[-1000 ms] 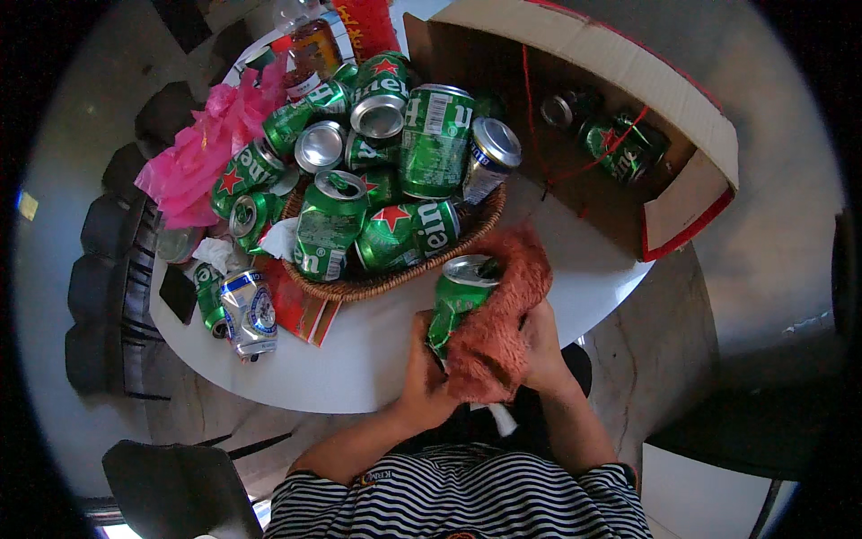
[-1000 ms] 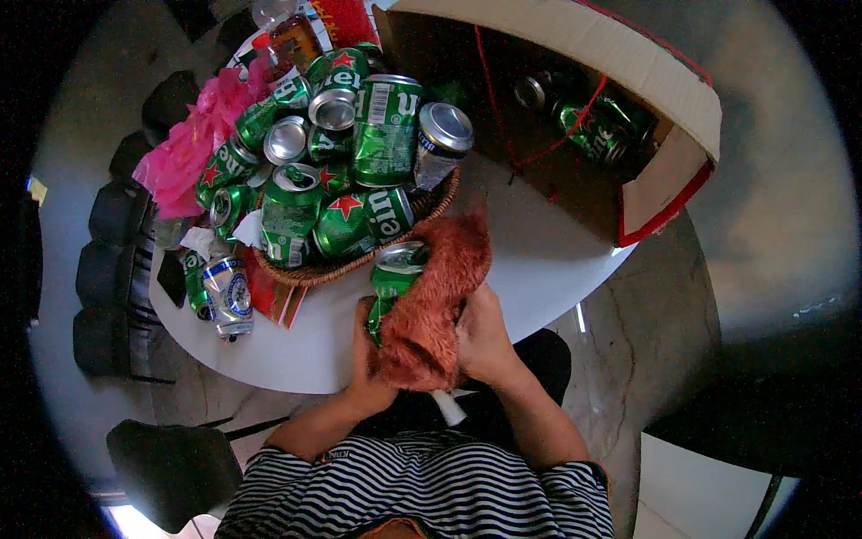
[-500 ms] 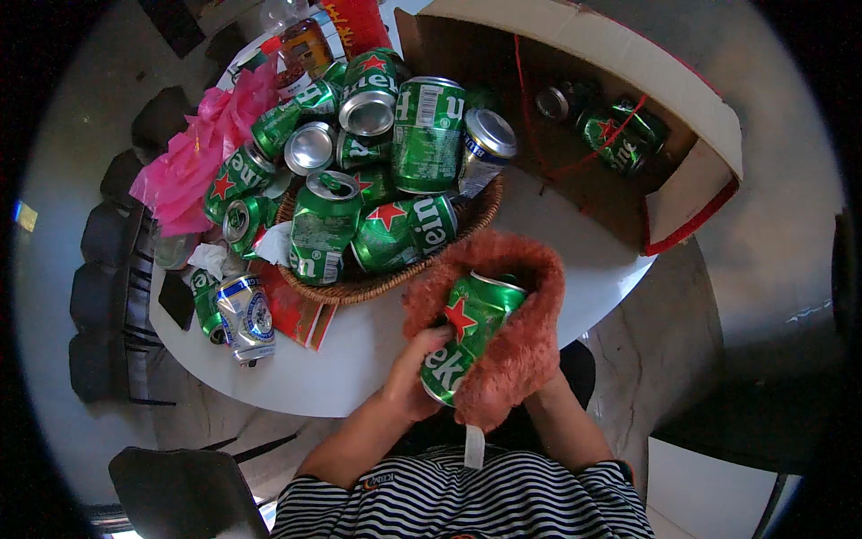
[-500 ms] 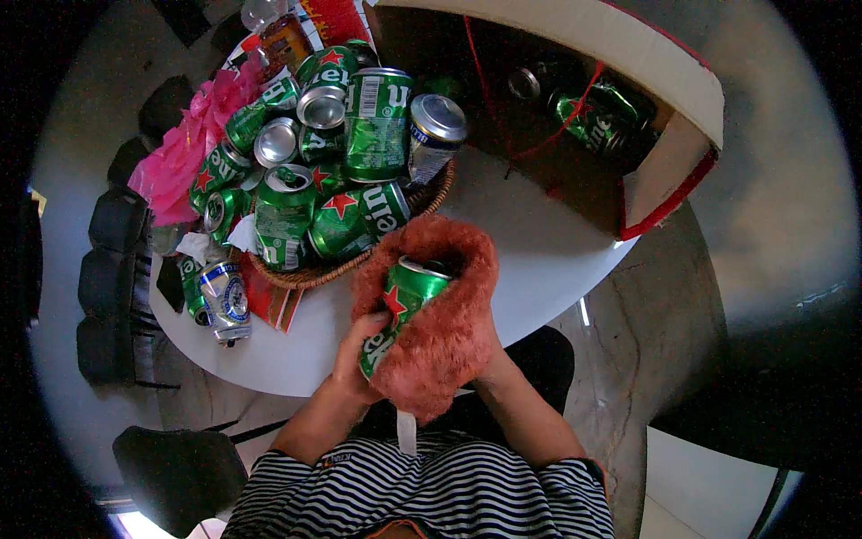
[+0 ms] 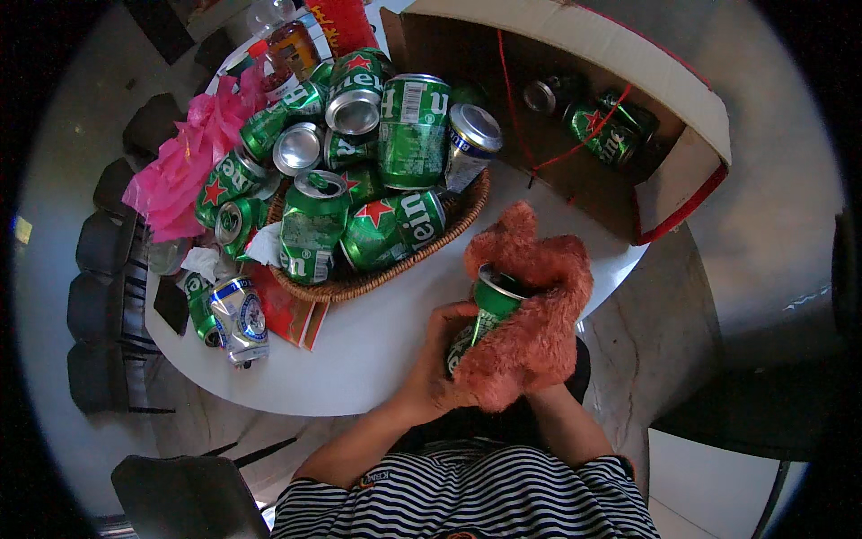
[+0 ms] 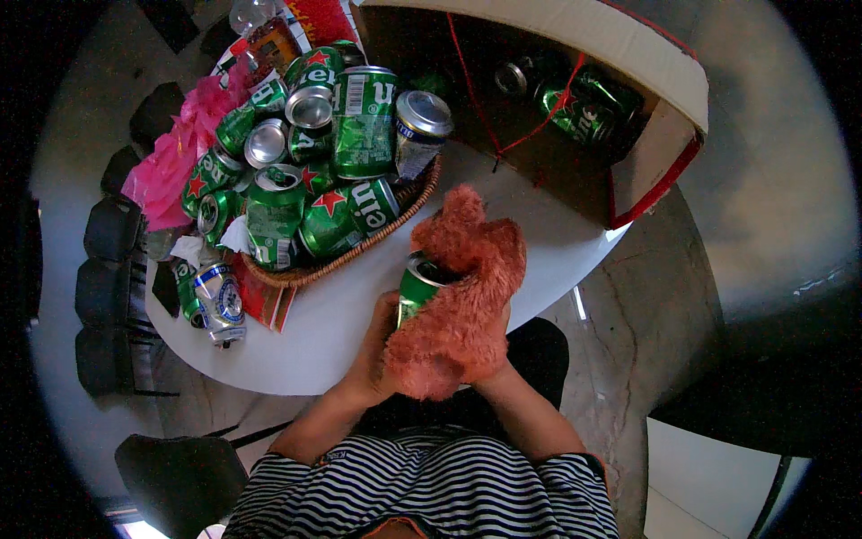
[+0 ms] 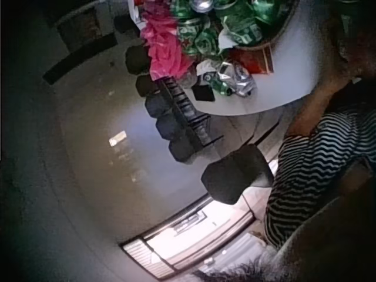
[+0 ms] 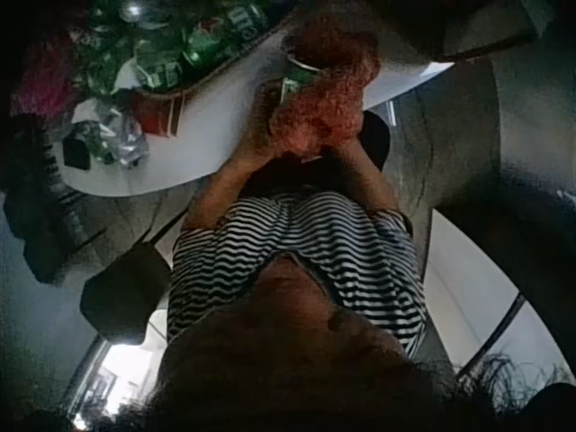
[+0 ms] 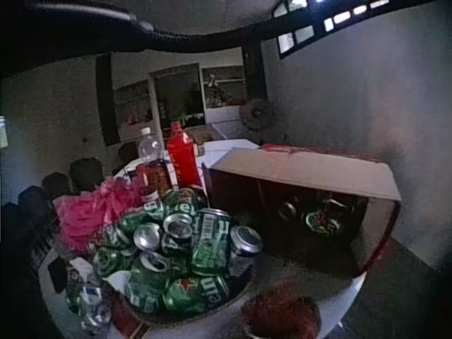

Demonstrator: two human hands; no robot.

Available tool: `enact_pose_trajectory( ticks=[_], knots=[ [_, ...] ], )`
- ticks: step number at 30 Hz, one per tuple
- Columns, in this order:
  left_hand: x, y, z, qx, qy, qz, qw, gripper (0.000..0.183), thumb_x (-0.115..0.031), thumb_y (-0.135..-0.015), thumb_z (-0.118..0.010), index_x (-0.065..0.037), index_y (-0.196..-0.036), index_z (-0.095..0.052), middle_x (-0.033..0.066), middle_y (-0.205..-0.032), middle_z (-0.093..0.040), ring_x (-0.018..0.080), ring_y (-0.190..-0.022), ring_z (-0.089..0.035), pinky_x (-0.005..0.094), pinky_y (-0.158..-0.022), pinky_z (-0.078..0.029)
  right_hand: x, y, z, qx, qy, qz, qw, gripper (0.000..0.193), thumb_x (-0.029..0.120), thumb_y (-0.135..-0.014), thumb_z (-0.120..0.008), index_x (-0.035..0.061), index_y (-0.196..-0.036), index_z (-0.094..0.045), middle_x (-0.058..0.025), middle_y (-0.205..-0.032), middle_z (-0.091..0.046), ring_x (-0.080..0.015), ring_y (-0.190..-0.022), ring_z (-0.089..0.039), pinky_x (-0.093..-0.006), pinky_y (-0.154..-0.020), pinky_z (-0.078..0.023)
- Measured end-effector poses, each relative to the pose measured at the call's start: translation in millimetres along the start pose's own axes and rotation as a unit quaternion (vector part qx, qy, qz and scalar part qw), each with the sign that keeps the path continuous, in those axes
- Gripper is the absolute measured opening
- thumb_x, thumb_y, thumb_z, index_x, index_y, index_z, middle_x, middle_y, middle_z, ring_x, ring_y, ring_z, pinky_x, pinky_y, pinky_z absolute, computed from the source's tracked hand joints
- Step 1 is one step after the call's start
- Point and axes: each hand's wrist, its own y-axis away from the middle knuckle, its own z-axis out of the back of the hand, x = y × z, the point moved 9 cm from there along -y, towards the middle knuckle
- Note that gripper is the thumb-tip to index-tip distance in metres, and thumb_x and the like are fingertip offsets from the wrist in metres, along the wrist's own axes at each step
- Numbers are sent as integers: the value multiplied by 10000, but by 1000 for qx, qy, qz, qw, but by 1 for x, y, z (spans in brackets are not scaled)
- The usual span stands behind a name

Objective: The person wipes several green and silver beverage cans with a reddish cloth while seated at a white table. They handle each can one at a time, rotating it to wipe different sides, and place the cleaned cans into a cardboard box.

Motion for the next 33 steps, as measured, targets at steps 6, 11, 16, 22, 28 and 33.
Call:
enact_pose_trajectory(
  ticks=[6, 11, 16, 22, 28, 33],
  knots=[
    [-8, 4, -5, 2, 171, 44, 984, 1005, -670, -743, -559, -10, -1396, -174, 145, -1366, -322, 243, -1255, -352, 371, -1035, -301, -20, 4, -8, -50, -151, -54, 986, 359, 170, -852, -599, 47, -1161, -466, -47, -1104, -518, -169, -990, -512, -300, -877, -437],
    [23, 18, 11, -93, 240, 132, 957, 820, -597, -814, -487, -19, -1359, -283, 133, -1322, -416, 251, -1206, -428, 394, -1016, -347, 31, 8, -5, -93, 191, 119, 970, 342, 188, -829, -612, 25, -1108, -499, -50, -1048, -557, -183, -941, -540, -302, -858, -439],
    [26, 22, 13, -170, 233, 171, 942, 727, -607, -841, -386, -35, -1288, -412, 139, -1241, -515, 279, -1138, -501, 416, -969, -402, 58, 14, 16, -100, 0, 60, 993, 371, 232, -877, -540, -18, -1145, -485, -117, -1102, -571, -226, -966, -578, -344, -852, -463],
    [23, 27, 14, -104, 154, 38, 982, 686, -517, -896, -391, 8, -1333, -325, 144, -1269, -470, 258, -1165, -473, 397, -1013, -359, 70, 12, -51, 29, 342, 167, 924, 471, 105, -723, -697, -25, -1123, -485, -192, -1103, -541, -287, -981, -561, -332, -849, -432],
    [29, 28, 17, -122, 381, 114, 909, 634, -512, -915, -378, -24, -1321, -366, 149, -1239, -502, 250, -1101, -527, 390, -959, -420, 73, -10, -51, 15, 44, 126, 991, 607, 240, -677, -769, -27, -1148, -493, -126, -1095, -556, -218, -1009, -548, -324, -893, -425],
    [29, 31, 17, -136, 267, 176, 938, 523, -403, -934, -457, -54, -1318, -387, 97, -1201, -534, 202, -1066, -547, 334, -894, -471, 51, -28, -56, 133, 10, -26, 991, 578, 203, -732, -686, -10, -1207, -434, -112, -1156, -519, -188, -1065, -500, -334, -933, -402]
  ],
)
